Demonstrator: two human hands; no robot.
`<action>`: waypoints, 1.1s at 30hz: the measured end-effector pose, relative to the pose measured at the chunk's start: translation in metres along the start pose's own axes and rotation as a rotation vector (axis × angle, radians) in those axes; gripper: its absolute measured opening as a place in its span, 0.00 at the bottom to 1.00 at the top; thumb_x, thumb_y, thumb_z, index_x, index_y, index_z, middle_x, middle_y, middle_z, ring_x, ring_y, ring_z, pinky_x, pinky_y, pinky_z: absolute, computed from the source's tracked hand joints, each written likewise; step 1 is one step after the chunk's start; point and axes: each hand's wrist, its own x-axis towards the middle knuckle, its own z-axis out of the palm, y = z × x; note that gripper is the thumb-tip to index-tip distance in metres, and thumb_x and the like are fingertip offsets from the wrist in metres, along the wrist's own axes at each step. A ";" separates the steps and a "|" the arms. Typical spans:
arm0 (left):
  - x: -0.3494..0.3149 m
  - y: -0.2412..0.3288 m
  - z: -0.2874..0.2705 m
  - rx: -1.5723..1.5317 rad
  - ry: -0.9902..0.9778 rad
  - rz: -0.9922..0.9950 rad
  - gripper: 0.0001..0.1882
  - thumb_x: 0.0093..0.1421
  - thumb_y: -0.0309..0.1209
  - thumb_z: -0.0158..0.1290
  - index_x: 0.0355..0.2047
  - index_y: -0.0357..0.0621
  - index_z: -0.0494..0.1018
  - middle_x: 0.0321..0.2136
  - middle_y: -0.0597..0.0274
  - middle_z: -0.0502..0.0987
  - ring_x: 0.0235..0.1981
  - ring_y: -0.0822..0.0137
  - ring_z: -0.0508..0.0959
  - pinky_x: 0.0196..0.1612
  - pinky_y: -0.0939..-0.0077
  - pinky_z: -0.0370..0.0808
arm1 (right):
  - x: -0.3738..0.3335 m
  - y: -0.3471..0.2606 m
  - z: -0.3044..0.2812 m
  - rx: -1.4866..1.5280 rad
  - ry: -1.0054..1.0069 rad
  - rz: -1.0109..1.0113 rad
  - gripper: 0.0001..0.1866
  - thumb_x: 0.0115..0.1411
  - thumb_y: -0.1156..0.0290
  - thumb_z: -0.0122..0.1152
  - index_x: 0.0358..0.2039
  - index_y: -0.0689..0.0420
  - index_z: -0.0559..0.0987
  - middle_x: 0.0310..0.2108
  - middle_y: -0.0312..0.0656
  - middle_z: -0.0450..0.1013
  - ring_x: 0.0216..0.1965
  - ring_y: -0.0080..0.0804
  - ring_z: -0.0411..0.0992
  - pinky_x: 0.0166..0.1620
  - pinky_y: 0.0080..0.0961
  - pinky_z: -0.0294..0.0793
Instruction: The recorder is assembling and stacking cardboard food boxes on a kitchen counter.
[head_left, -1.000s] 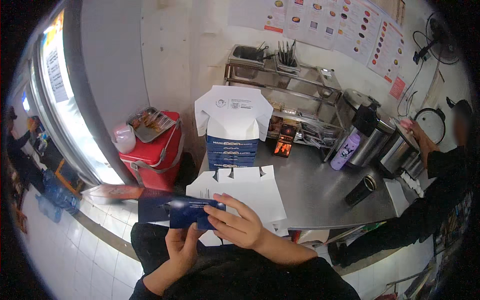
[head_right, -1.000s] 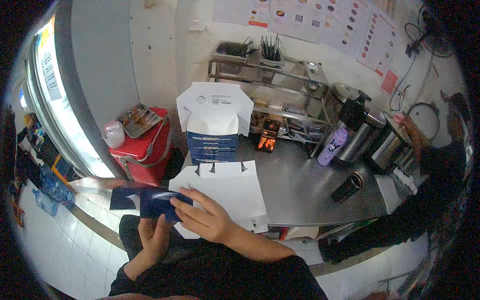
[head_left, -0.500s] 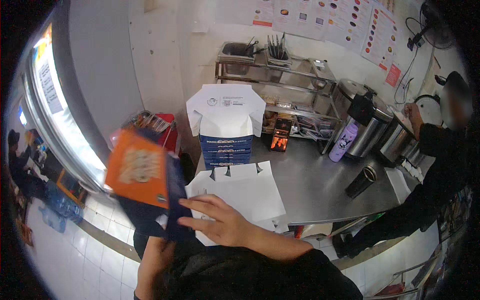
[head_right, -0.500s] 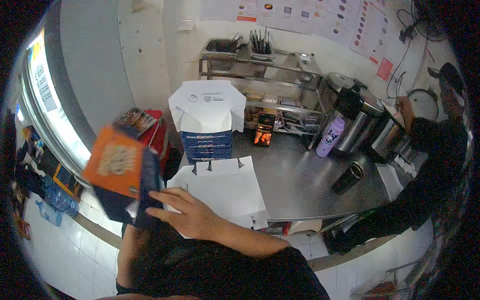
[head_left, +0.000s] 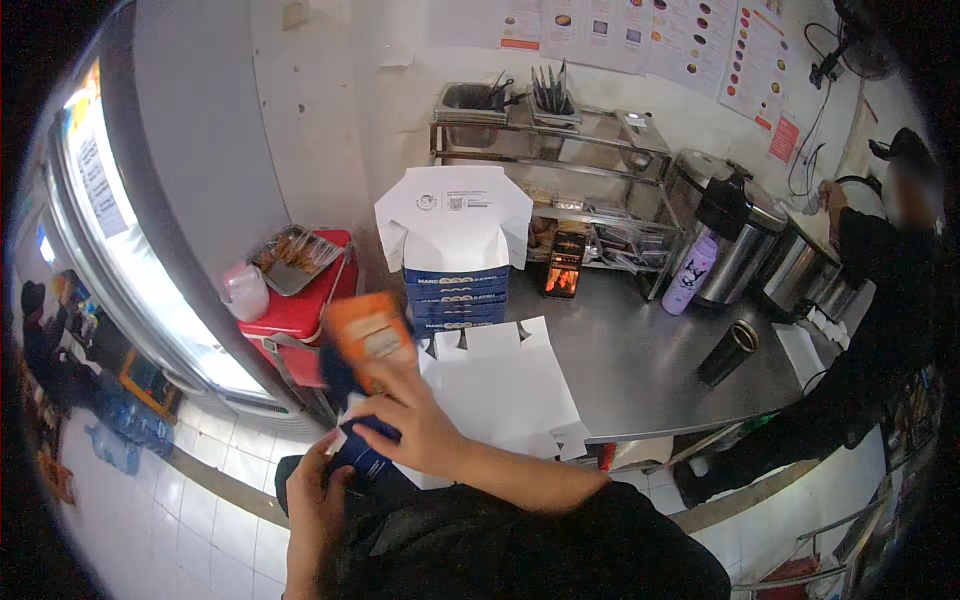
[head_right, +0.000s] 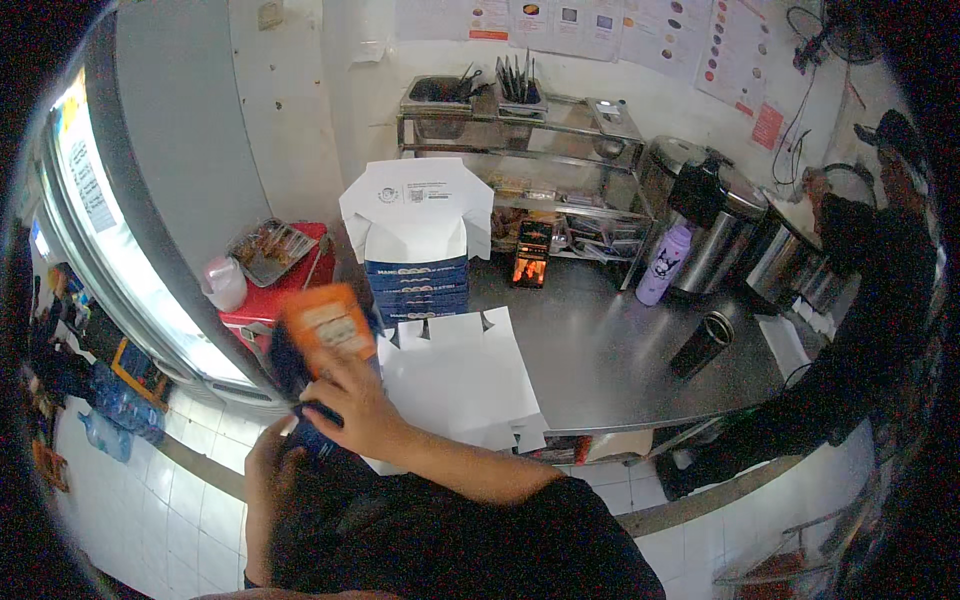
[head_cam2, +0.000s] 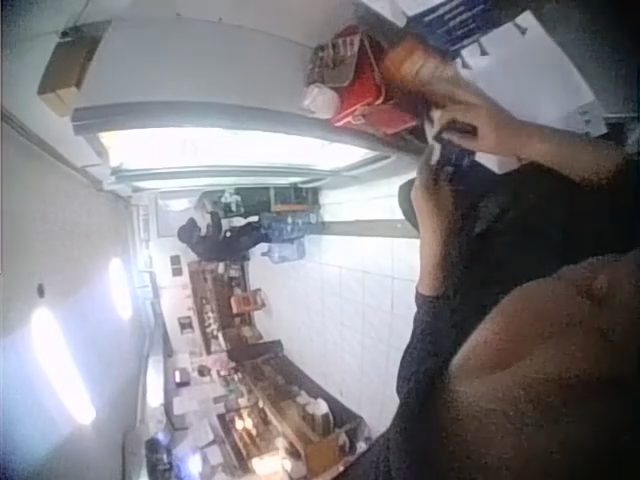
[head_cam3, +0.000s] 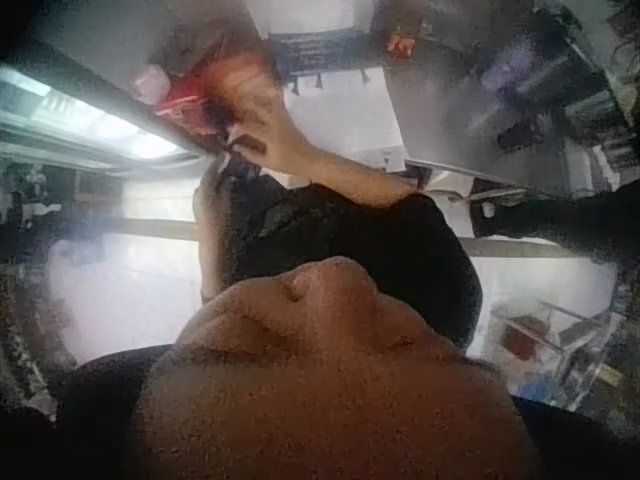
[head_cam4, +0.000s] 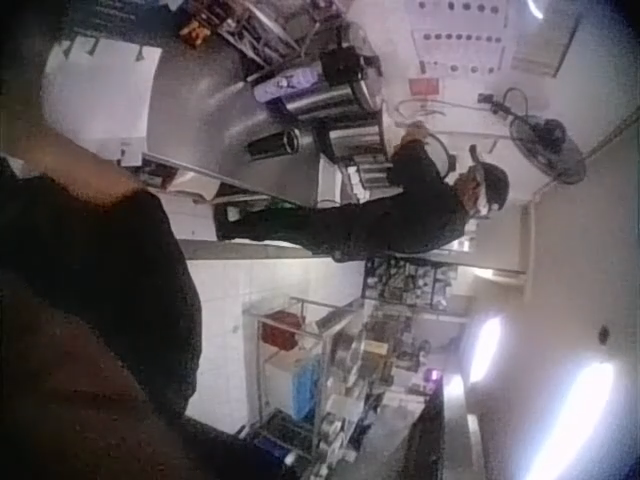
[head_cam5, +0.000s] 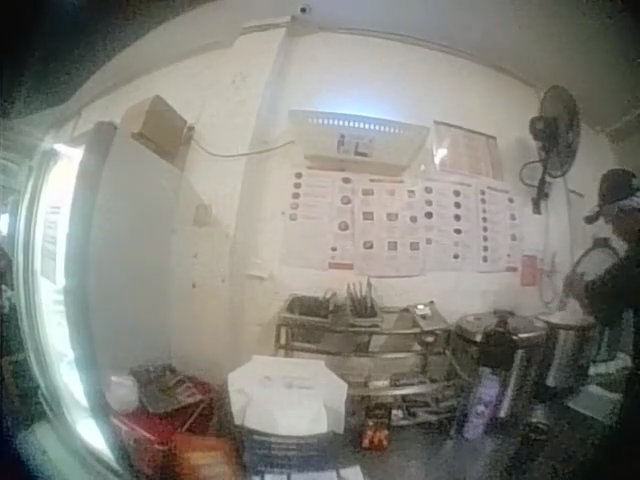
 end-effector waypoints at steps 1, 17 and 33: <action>0.000 -0.002 0.002 -0.073 0.011 -0.082 0.21 0.54 0.18 0.58 0.50 0.32 0.70 0.33 0.45 0.79 0.36 0.57 0.81 0.42 0.70 0.74 | 0.003 0.002 -0.002 -0.003 -0.014 0.034 0.12 0.51 0.72 0.69 0.37 0.53 0.79 0.60 0.48 0.63 0.60 0.53 0.61 0.61 0.46 0.60; 0.012 0.004 -0.013 0.391 -0.043 0.500 0.09 0.45 0.19 0.60 0.28 0.42 0.80 0.48 0.59 0.78 0.56 0.48 0.74 0.51 0.59 0.76 | 0.025 0.016 -0.033 0.674 0.111 0.446 0.31 0.64 0.69 0.57 0.66 0.55 0.58 0.64 0.48 0.57 0.49 0.30 0.70 0.51 0.28 0.70; -0.003 -0.009 -0.036 -0.813 0.033 0.006 0.45 0.51 0.49 0.62 0.63 0.39 0.58 0.61 0.47 0.64 0.62 0.54 0.65 0.63 0.55 0.64 | 0.019 -0.028 -0.040 0.200 -0.351 -0.381 0.08 0.55 0.68 0.64 0.32 0.57 0.77 0.64 0.49 0.60 0.64 0.51 0.61 0.59 0.44 0.71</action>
